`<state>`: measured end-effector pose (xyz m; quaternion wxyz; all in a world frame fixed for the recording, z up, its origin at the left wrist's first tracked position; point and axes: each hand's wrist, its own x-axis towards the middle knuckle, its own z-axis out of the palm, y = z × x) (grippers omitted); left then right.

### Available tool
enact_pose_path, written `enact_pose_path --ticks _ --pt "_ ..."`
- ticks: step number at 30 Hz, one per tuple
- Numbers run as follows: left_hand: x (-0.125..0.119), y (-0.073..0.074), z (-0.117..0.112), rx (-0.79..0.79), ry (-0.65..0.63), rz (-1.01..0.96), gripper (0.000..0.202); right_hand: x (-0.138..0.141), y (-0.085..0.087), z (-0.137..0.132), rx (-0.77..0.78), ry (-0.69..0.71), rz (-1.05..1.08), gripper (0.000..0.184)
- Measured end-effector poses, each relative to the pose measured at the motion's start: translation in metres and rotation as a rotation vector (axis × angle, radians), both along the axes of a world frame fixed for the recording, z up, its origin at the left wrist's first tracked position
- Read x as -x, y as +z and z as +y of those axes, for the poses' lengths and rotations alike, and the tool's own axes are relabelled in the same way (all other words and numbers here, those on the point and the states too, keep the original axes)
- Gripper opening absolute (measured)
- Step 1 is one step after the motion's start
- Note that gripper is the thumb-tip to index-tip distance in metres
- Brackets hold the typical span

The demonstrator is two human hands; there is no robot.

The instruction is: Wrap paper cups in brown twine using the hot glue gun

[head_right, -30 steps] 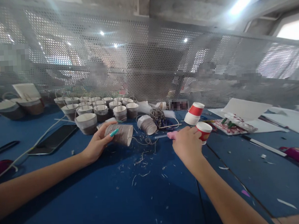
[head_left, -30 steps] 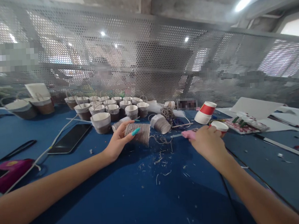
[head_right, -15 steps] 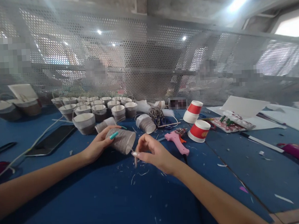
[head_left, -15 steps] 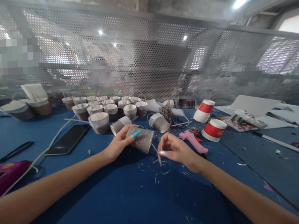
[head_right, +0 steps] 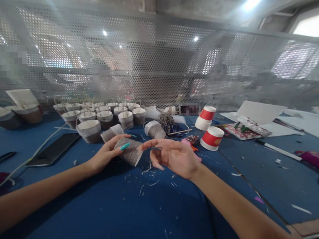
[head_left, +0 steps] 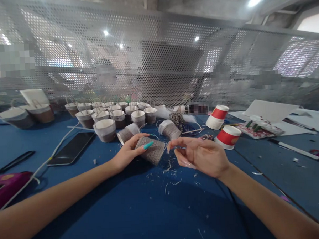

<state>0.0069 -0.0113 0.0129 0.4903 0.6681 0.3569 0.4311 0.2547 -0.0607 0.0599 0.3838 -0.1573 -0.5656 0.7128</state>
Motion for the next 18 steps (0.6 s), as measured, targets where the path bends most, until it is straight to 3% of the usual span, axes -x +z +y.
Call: enact_pose_path --ticks 18 --pt "-0.0017 0.0037 -0.0052 0.045 -0.083 -0.061 0.050 -0.0035 -0.0047 0.0044 0.046 -0.028 -0.122 0.051"
